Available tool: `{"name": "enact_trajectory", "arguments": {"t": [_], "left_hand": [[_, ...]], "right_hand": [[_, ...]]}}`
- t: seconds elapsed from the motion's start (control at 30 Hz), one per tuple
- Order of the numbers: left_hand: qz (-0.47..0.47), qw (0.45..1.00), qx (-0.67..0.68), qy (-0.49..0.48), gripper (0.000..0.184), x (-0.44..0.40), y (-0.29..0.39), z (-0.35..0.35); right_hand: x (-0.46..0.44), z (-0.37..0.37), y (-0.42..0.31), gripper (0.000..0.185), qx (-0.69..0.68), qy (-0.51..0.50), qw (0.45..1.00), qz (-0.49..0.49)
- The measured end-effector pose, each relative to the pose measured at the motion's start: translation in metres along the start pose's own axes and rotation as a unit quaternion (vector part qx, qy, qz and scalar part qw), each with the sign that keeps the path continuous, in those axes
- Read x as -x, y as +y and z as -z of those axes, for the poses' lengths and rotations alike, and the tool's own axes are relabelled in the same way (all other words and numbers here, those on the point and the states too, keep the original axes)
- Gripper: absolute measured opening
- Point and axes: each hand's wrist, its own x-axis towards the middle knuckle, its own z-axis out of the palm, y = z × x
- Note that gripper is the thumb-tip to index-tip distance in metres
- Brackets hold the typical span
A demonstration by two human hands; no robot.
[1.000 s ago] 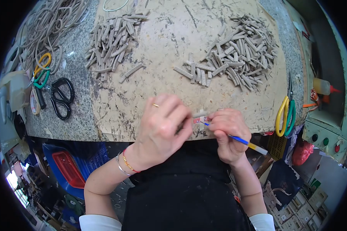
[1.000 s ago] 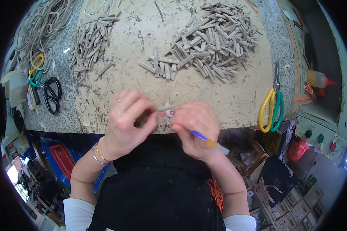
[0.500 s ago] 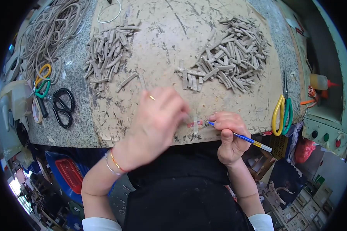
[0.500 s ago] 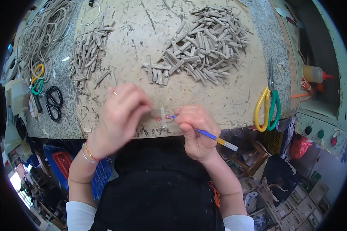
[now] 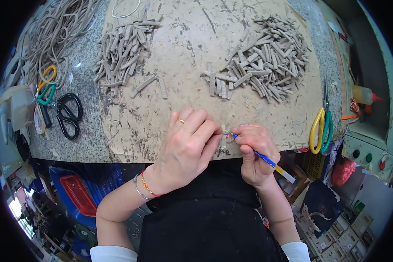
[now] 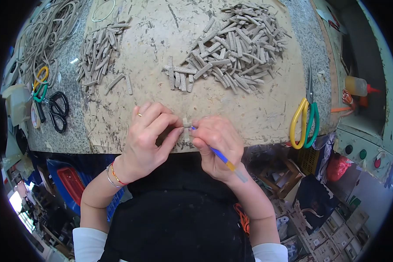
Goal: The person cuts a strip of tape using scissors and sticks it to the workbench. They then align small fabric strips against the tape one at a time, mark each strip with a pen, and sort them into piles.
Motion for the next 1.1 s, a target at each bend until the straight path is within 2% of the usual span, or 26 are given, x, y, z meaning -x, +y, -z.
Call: {"name": "enact_trajectory", "arguments": {"t": [0.4,0.5,0.6,0.77,0.87,0.97,1.1], "left_hand": [[-0.001,1.000,0.014,-0.001,0.015,0.006,-0.006,0.005],[0.000,1.000,0.010,0.004,0.015,0.006,-0.005,0.004],[-0.001,1.000,0.009,0.009,0.015,0.006,-0.004,0.004],[0.000,1.000,0.001,0.009,0.015,0.006,-0.003,0.004],[0.010,0.999,-0.029,0.023,0.017,0.003,-0.004,0.008],[0.048,0.977,-0.186,0.089,0.017,-0.014,-0.022,0.031],[-0.081,0.981,-0.157,0.085,0.024,-0.049,-0.033,0.038]], "right_hand": [[-0.002,0.002,-0.002,0.015,0.039,-0.037,0.999,-0.001],[-0.003,0.004,0.000,0.013,0.029,-0.043,0.998,0.019],[-0.008,0.002,-0.003,0.012,0.078,-0.068,0.993,0.048],[-0.010,0.004,-0.006,0.012,0.086,-0.088,0.992,0.037],[-0.007,0.008,-0.003,0.013,0.042,-0.066,0.997,0.013],[-0.005,0.007,-0.002,0.014,0.021,-0.044,0.999,-0.002],[-0.005,0.003,-0.003,0.015,0.015,-0.036,0.999,-0.008]]}}
